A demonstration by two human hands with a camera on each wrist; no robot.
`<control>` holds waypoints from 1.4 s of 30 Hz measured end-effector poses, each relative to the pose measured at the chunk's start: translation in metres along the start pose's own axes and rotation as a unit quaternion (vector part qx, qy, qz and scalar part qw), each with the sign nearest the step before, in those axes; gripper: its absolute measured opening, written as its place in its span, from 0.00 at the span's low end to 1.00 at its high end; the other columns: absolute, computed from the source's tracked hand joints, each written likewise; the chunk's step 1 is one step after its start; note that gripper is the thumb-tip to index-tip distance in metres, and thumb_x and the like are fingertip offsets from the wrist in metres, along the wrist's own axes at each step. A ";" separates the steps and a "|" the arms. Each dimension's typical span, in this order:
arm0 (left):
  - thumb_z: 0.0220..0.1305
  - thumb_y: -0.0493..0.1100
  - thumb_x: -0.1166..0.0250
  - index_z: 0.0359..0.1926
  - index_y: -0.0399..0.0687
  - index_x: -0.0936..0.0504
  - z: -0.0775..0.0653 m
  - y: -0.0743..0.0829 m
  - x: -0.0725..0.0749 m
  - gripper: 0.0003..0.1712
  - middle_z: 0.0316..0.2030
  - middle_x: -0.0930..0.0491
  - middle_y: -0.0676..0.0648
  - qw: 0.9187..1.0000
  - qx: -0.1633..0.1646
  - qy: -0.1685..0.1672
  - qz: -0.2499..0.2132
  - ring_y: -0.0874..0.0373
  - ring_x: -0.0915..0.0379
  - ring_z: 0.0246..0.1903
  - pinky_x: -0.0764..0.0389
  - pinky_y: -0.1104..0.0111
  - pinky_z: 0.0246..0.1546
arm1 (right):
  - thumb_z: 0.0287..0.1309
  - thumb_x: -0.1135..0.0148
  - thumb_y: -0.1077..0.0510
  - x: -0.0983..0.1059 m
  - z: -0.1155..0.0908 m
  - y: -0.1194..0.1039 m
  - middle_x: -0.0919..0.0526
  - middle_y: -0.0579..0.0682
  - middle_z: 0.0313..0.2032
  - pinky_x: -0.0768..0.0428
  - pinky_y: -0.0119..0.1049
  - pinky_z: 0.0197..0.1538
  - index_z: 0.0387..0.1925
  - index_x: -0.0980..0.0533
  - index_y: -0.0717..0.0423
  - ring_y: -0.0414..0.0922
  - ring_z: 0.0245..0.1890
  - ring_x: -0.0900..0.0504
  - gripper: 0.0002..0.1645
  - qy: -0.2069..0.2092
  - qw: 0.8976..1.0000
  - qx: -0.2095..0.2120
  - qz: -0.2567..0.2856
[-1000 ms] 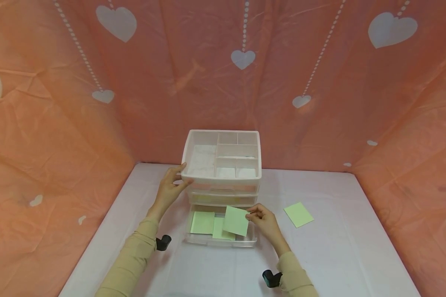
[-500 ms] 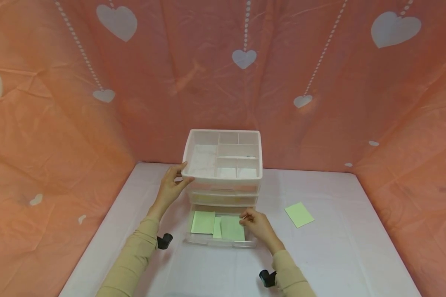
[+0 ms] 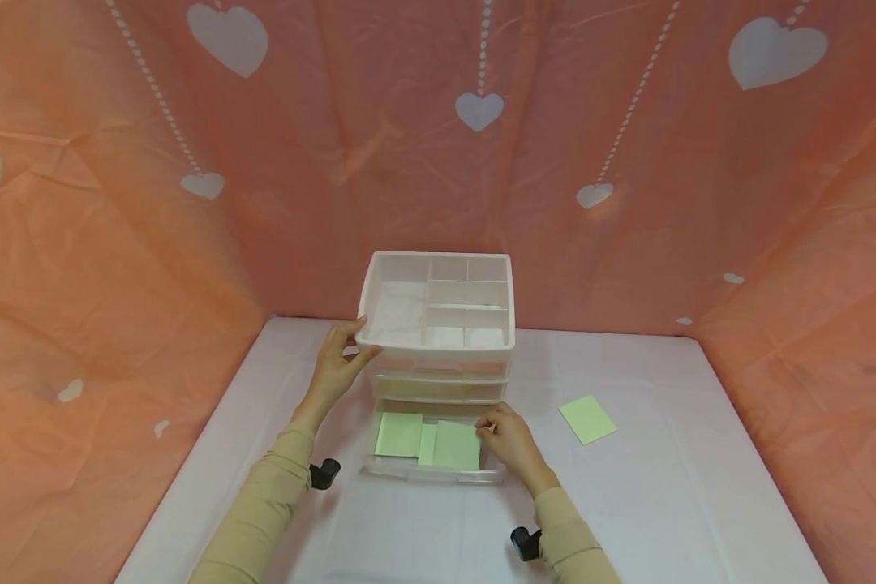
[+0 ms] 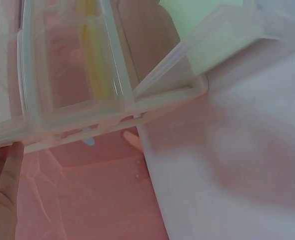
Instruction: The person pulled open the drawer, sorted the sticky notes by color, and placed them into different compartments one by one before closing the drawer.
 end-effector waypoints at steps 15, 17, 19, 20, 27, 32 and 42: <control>0.53 0.35 0.33 0.58 0.37 0.29 -0.005 0.035 0.006 0.30 0.44 0.31 0.34 1.000 0.022 0.004 -0.005 0.41 0.27 0.43 0.18 0.55 0.43 | 0.53 0.35 0.60 0.002 0.000 0.009 0.20 0.48 0.30 0.27 0.25 0.30 0.39 0.19 0.58 0.35 0.28 0.27 0.11 -0.022 0.996 -0.051 0.072; 0.53 0.35 0.33 0.58 0.38 0.29 -0.006 0.035 0.006 0.30 0.44 0.31 0.34 1.000 0.024 0.004 -0.006 0.41 0.27 0.44 0.18 0.55 0.43 | 0.54 0.35 0.59 0.003 0.000 0.010 0.19 0.50 0.31 0.26 0.25 0.29 0.42 0.20 0.59 0.34 0.27 0.27 0.13 -0.027 0.993 -0.065 0.096; 0.54 0.35 0.33 0.59 0.37 0.30 -0.006 0.036 0.006 0.30 0.45 0.32 0.33 1.000 0.023 0.001 -0.007 0.40 0.27 0.44 0.18 0.54 0.43 | 0.55 0.36 0.58 0.004 -0.001 0.012 0.19 0.53 0.32 0.26 0.25 0.28 0.44 0.21 0.60 0.34 0.26 0.27 0.15 -0.033 0.990 -0.072 0.118; 0.54 0.35 0.33 0.59 0.37 0.30 -0.006 0.036 0.006 0.30 0.45 0.32 0.33 1.000 0.022 0.000 -0.008 0.39 0.27 0.44 0.18 0.54 0.43 | 0.55 0.36 0.58 0.004 -0.001 0.012 0.19 0.54 0.33 0.25 0.25 0.28 0.45 0.22 0.61 0.34 0.25 0.26 0.16 -0.035 0.988 -0.073 0.131; 0.55 0.36 0.34 0.60 0.38 0.31 -0.006 0.037 0.006 0.30 0.44 0.33 0.33 1.000 0.022 -0.007 -0.012 0.38 0.28 0.45 0.19 0.52 0.45 | 0.57 0.38 0.59 0.012 -0.007 0.017 0.18 0.57 0.35 0.22 0.27 0.33 0.48 0.23 0.62 0.38 0.29 0.21 0.18 -0.025 0.977 -0.079 0.195; 0.56 0.36 0.34 0.60 0.38 0.31 -0.007 0.036 0.006 0.30 0.44 0.33 0.33 1.000 0.025 -0.006 -0.011 0.39 0.29 0.45 0.19 0.52 0.45 | 0.57 0.38 0.60 0.018 -0.011 0.025 0.18 0.53 0.35 0.19 0.29 0.38 0.51 0.25 0.64 0.38 0.33 0.20 0.20 -0.018 0.967 -0.096 0.234; 0.56 0.36 0.34 0.61 0.39 0.31 -0.007 0.036 0.004 0.31 0.45 0.33 0.33 0.999 0.047 0.000 -0.013 0.41 0.30 0.46 0.19 0.52 0.47 | 0.59 0.40 0.57 0.035 -0.019 0.055 0.21 0.40 0.33 0.19 0.29 0.42 0.54 0.29 0.66 0.33 0.34 0.22 0.24 0.014 0.952 -0.156 0.264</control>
Point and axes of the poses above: each hand's wrist, its own z-axis towards the middle knuckle, its own x-axis out of the back of the hand, y = z × x, the point moved 3 cm from there along z, towards the middle knuckle
